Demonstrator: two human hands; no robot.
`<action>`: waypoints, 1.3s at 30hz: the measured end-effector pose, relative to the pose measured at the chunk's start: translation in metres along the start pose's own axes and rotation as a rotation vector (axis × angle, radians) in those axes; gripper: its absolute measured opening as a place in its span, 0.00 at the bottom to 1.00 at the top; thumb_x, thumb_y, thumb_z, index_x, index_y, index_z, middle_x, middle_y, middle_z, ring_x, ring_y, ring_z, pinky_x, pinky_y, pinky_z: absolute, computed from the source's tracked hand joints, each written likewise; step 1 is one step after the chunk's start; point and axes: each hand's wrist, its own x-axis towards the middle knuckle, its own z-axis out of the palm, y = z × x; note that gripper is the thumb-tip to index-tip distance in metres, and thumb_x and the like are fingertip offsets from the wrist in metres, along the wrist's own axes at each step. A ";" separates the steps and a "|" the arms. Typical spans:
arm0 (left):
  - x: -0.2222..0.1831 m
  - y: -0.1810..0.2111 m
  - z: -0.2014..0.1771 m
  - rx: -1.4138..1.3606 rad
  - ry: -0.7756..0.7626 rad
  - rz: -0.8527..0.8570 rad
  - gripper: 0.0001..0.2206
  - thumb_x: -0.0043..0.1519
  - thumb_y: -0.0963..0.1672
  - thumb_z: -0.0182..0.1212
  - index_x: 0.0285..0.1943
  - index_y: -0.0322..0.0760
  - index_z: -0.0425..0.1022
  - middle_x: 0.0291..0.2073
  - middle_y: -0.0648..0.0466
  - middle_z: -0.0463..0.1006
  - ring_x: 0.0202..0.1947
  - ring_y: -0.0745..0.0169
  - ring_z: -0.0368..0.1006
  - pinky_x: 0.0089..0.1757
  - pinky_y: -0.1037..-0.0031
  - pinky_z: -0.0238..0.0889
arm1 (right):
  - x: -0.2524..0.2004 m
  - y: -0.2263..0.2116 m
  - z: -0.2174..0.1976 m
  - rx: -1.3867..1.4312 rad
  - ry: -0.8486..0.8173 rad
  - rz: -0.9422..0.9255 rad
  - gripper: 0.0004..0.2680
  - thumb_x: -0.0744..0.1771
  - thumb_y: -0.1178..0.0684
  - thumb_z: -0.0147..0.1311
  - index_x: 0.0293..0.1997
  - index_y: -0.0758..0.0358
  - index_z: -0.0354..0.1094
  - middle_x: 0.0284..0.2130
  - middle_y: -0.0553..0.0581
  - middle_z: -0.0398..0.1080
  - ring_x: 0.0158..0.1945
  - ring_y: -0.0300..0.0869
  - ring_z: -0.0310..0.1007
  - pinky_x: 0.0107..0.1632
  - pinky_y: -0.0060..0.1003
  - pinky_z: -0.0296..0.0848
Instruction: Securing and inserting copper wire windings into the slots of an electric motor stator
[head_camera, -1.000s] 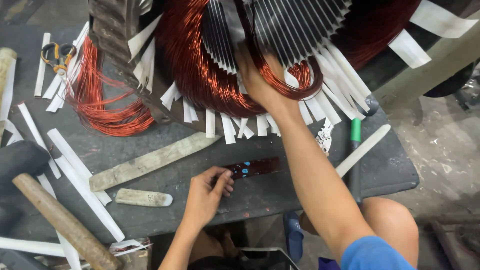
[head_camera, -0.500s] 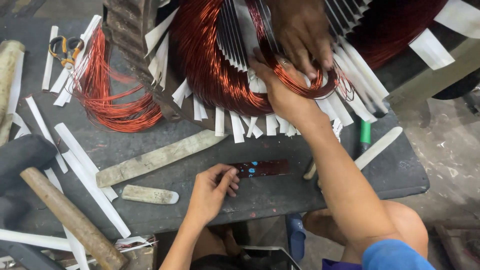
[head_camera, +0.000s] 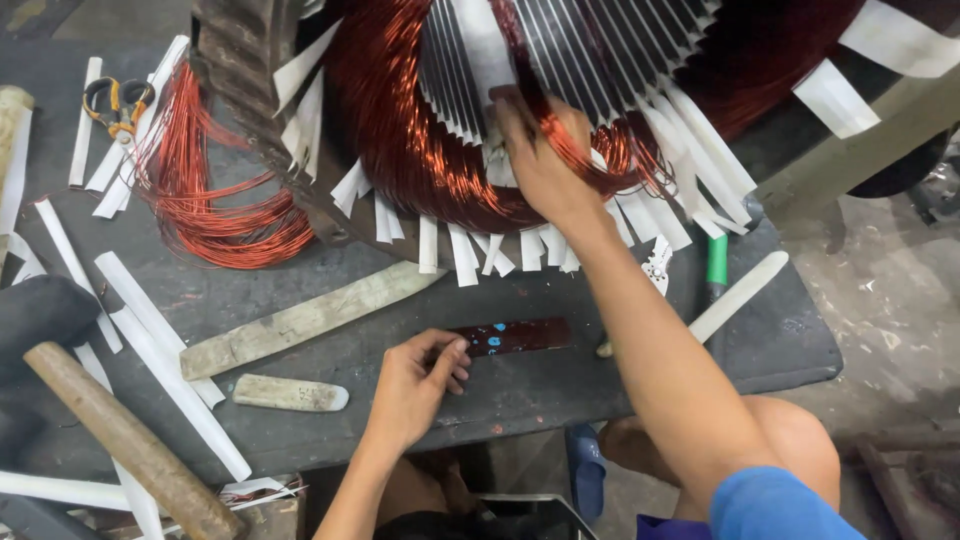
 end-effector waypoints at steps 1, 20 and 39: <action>-0.001 0.000 0.001 0.001 0.000 -0.001 0.11 0.70 0.44 0.60 0.45 0.32 0.85 0.30 0.49 0.85 0.30 0.63 0.81 0.32 0.74 0.79 | 0.009 0.002 0.003 0.015 0.155 0.022 0.10 0.72 0.56 0.43 0.33 0.57 0.67 0.38 0.55 0.72 0.40 0.42 0.76 0.54 0.42 0.77; -0.005 0.001 0.004 0.003 0.026 0.023 0.10 0.70 0.43 0.59 0.43 0.32 0.85 0.29 0.50 0.85 0.29 0.64 0.80 0.32 0.74 0.78 | 0.041 0.008 0.015 -0.010 0.339 0.028 0.13 0.73 0.44 0.49 0.59 0.60 0.68 0.46 0.59 0.79 0.47 0.51 0.81 0.45 0.45 0.80; -0.003 0.000 0.004 0.008 0.023 0.028 0.10 0.70 0.43 0.59 0.44 0.32 0.85 0.29 0.50 0.84 0.29 0.64 0.80 0.31 0.74 0.79 | 0.082 0.028 0.020 -0.257 0.148 0.283 0.10 0.71 0.54 0.58 0.58 0.59 0.79 0.56 0.60 0.80 0.59 0.49 0.81 0.61 0.39 0.81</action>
